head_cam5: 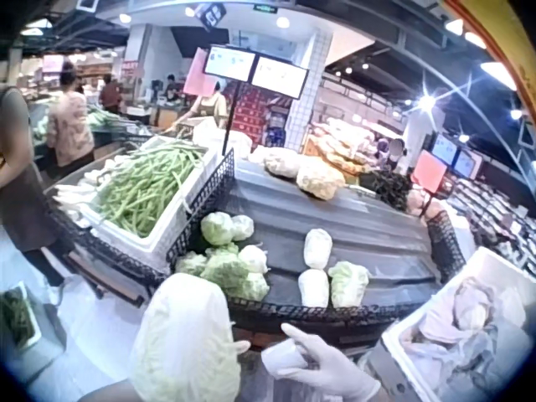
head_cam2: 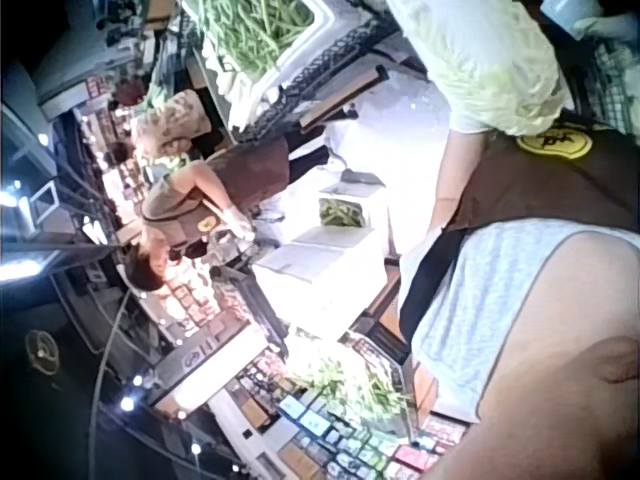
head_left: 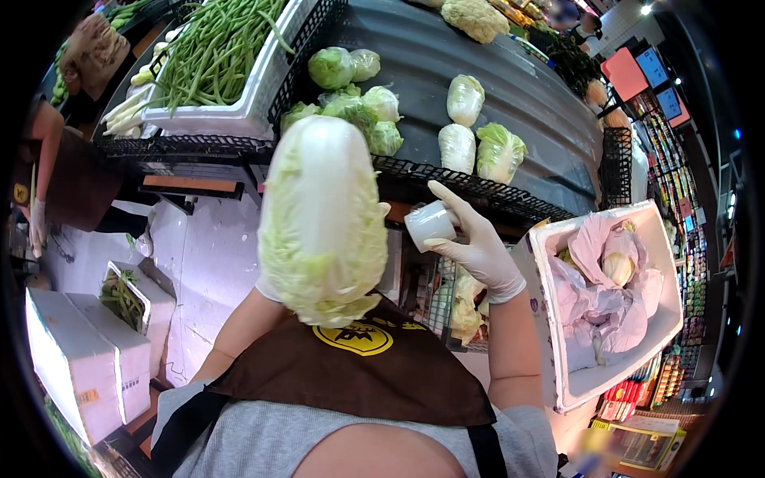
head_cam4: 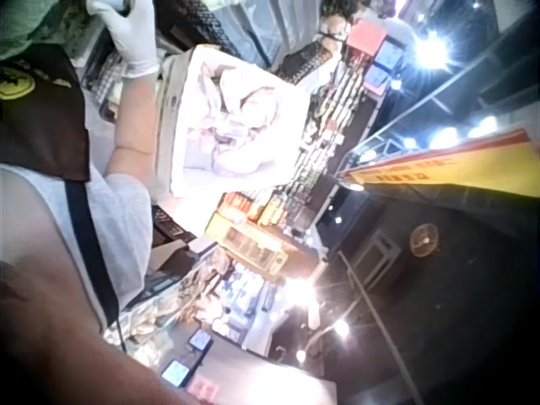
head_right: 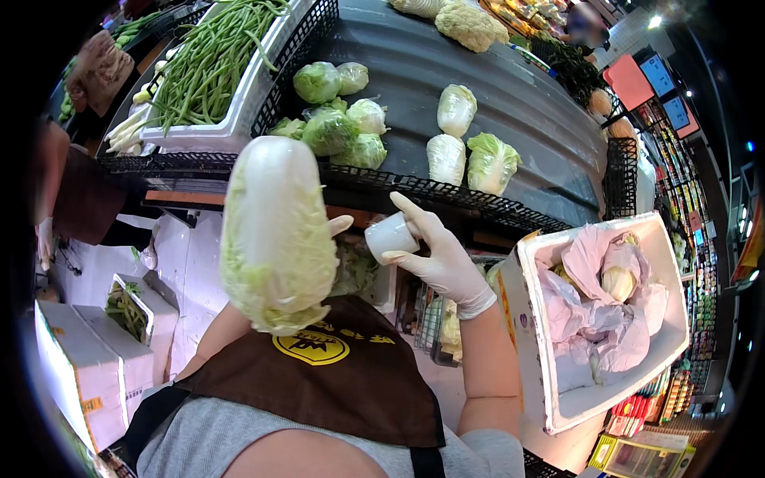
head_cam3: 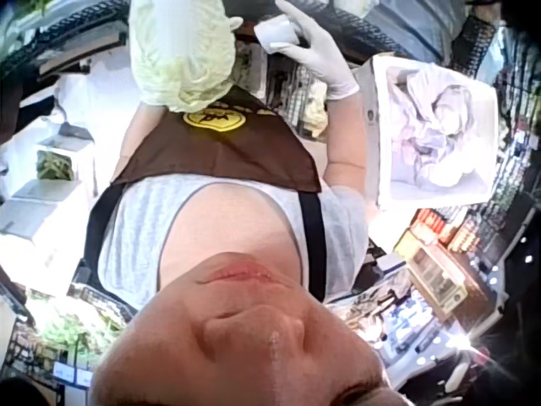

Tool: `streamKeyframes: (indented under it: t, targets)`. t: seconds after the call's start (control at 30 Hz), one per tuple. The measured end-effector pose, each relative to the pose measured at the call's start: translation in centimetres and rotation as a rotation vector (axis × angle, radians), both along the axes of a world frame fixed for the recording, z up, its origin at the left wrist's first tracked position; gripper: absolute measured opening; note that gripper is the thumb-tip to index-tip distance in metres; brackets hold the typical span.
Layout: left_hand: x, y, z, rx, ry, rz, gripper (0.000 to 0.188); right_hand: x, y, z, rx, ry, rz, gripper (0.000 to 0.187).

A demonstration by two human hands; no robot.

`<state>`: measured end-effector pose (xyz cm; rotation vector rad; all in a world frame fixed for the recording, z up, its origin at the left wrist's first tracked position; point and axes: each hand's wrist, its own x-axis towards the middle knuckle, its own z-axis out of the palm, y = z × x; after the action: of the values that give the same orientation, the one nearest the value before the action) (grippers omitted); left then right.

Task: The person trims the outer leaves of cabbages using a knife, places them onto a metal shelf, and luego removes cabbages from a white foam crate.

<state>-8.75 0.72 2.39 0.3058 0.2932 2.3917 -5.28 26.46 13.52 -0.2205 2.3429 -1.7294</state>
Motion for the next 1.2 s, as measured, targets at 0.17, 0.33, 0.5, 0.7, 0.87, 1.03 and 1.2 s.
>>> streamKeyframes:
  t: [0.17,0.33,0.5,0.7,0.87,1.03,1.2]
  targets:
    - [-0.2,0.5,0.4,-0.086,0.096,-0.048,0.08,-2.1,-1.9,0.8,0.353,0.267,0.24,0.079]
    - [0.0,0.2,1.1,-0.213,0.303,-0.104,0.081,-3.4,-2.9,1.3,0.487,0.214,0.346,0.075]
    - [1.6,0.5,2.2,-0.328,0.295,0.043,0.082,-3.0,-1.9,1.2,0.763,0.261,0.284,0.072]
    - [1.9,1.3,1.6,-0.054,-0.098,0.025,0.098,-2.9,-0.8,0.1,0.482,0.202,0.157,0.026]
    - [0.1,0.9,1.5,0.176,0.143,0.038,0.092,-1.2,-0.6,8.2,0.336,0.417,-0.085,0.01]
    - [-2.2,1.2,2.4,-0.209,0.209,0.188,0.1,-0.4,-4.2,15.7,0.767,0.792,0.438,0.008]
    - [-4.3,3.7,4.3,-0.42,0.385,0.511,0.108,-4.8,-8.8,14.1,1.119,0.792,0.495,0.012]
